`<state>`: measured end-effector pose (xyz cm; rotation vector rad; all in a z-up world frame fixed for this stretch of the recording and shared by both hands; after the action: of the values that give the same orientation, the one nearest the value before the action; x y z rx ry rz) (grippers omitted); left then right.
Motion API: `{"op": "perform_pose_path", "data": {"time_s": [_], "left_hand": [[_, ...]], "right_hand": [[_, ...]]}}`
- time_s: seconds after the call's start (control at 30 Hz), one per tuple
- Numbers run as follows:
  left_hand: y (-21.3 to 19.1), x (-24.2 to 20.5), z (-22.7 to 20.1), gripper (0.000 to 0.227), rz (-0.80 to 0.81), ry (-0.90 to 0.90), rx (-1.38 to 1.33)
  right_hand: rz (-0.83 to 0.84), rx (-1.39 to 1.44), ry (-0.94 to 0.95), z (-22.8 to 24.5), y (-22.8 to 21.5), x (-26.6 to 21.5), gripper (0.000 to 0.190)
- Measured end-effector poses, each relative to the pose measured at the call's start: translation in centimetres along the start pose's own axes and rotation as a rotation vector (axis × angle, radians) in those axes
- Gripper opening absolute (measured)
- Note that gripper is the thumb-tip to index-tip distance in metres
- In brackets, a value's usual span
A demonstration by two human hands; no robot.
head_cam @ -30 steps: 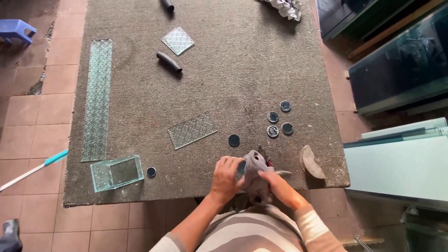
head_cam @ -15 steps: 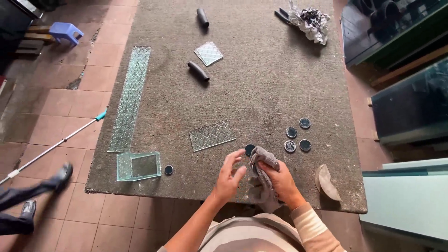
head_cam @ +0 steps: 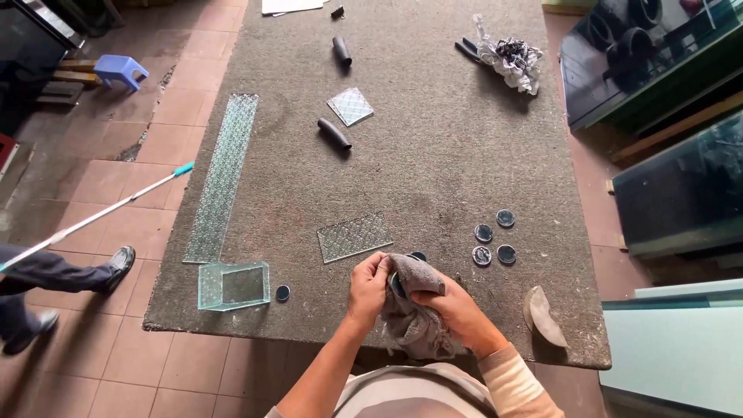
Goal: The person uses pliers to hold a small metal disc, then rubs it with a sanding pad and wipes it with a cloth. They repeat this process on several discs, placing each finished disc on the table.
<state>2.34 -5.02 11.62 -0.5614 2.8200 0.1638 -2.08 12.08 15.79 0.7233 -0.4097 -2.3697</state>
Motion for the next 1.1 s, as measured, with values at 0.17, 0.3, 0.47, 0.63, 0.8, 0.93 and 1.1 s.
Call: {"op": "perform_pose_path", "data": {"time_s": [0.17, 0.3, 0.47, 0.63, 0.8, 0.93, 1.1], "left_hand": [[-1.6, 0.1, 1.7, 0.041, 0.025, -0.132, -0.326], [-1.2, -1.6, 0.4, 0.013, 0.322, -0.210, -0.662], [0.1, -2.3, 0.2, 0.052, 0.333, -0.268, -0.674], [0.0, -1.5, 1.0, 0.037, 0.286, -0.186, -0.712], [-0.7, -0.5, 1.7, 0.030, 0.161, 0.052, -0.519], [0.0, -1.8, -1.3, 0.029, 0.093, 0.098, -0.387], [0.6, -3.2, -5.3, 0.032, 0.413, 0.088, -0.509]], "right_hand": [[-0.144, -0.050, -0.014, -0.2, -1.4, 0.7, 0.059], [-0.237, -0.177, -0.040, 0.3, -0.9, 0.7, 0.050], [-0.263, -0.505, -0.125, 0.1, -0.3, 1.4, 0.031], [-0.254, -0.479, 0.173, 2.8, 2.2, -0.9, 0.090], [0.062, -0.302, -0.062, 1.6, 1.2, -0.9, 0.032], [-0.046, -0.431, -0.112, 2.5, 2.6, -0.4, 0.063], [-0.207, -0.381, -0.300, 2.6, -0.8, 1.2, 0.065]]}}
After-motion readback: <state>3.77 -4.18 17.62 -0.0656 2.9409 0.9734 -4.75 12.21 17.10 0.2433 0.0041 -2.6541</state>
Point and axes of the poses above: each hand's wrist, its own x-axis towards the middle knuckle, its own y-axis out of the palm, z = x × y, the point moved 3 cm from there along x, towards the middle knuckle, and after that the axes turned 3 degrees about z, right-handed, at the moved point
